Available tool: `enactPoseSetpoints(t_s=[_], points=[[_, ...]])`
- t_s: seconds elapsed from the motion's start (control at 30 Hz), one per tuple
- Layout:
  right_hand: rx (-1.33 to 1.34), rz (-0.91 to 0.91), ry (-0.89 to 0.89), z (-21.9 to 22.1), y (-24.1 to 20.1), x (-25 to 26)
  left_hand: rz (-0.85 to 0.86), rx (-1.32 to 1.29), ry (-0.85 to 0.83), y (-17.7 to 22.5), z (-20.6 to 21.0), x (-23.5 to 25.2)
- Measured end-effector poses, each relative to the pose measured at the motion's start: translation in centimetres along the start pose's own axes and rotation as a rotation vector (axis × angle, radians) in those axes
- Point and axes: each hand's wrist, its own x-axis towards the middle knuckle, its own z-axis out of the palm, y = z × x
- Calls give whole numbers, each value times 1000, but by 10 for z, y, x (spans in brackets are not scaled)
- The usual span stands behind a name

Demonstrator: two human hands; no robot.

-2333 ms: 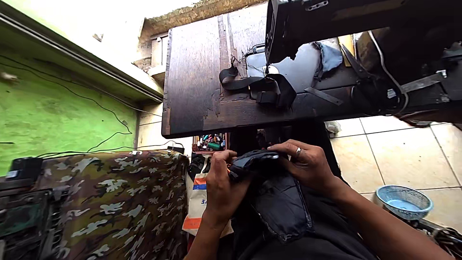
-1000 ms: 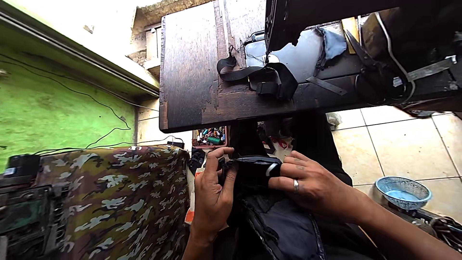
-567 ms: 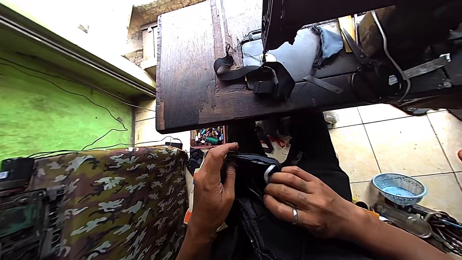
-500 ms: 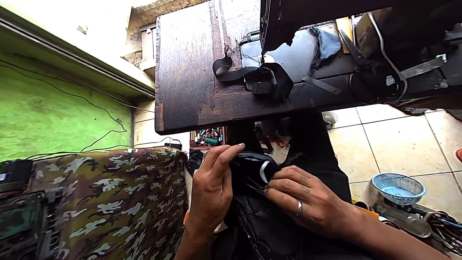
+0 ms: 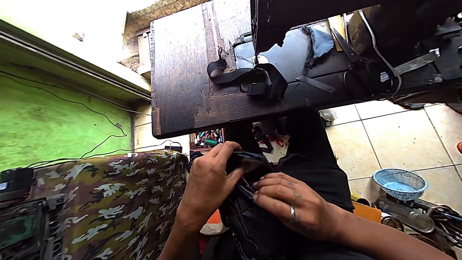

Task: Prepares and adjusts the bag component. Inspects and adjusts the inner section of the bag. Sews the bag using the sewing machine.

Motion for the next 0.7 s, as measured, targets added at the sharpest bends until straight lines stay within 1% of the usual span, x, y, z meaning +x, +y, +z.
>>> enactPoseSetpoints(t_s=[0.07, 0.13, 0.23, 0.33, 0.53, 0.63, 0.7], points=[[11, 148, -5, -3, 5, 1, -3, -41, 8, -2, 0, 0], [-22, 228, -57, -6, 11, 3, -3, -49, 10, -3, 2, -1], [-39, 230, -67, -12, 20, 9, -3, -21, -14, -2, 6, 0], [-66, 245, 4, -19, 26, 20, 7, -25, -41, -1, 4, 3], [-37, 318, 140, -19, 34, 37, 92, -151, -76, -7, -1, 11], [35, 341, 190, -13, 41, 43, 30, -220, -72, -8, -2, 10], [83, 320, 186, -9, 45, 48, -22, -294, -82, -8, -4, 9]])
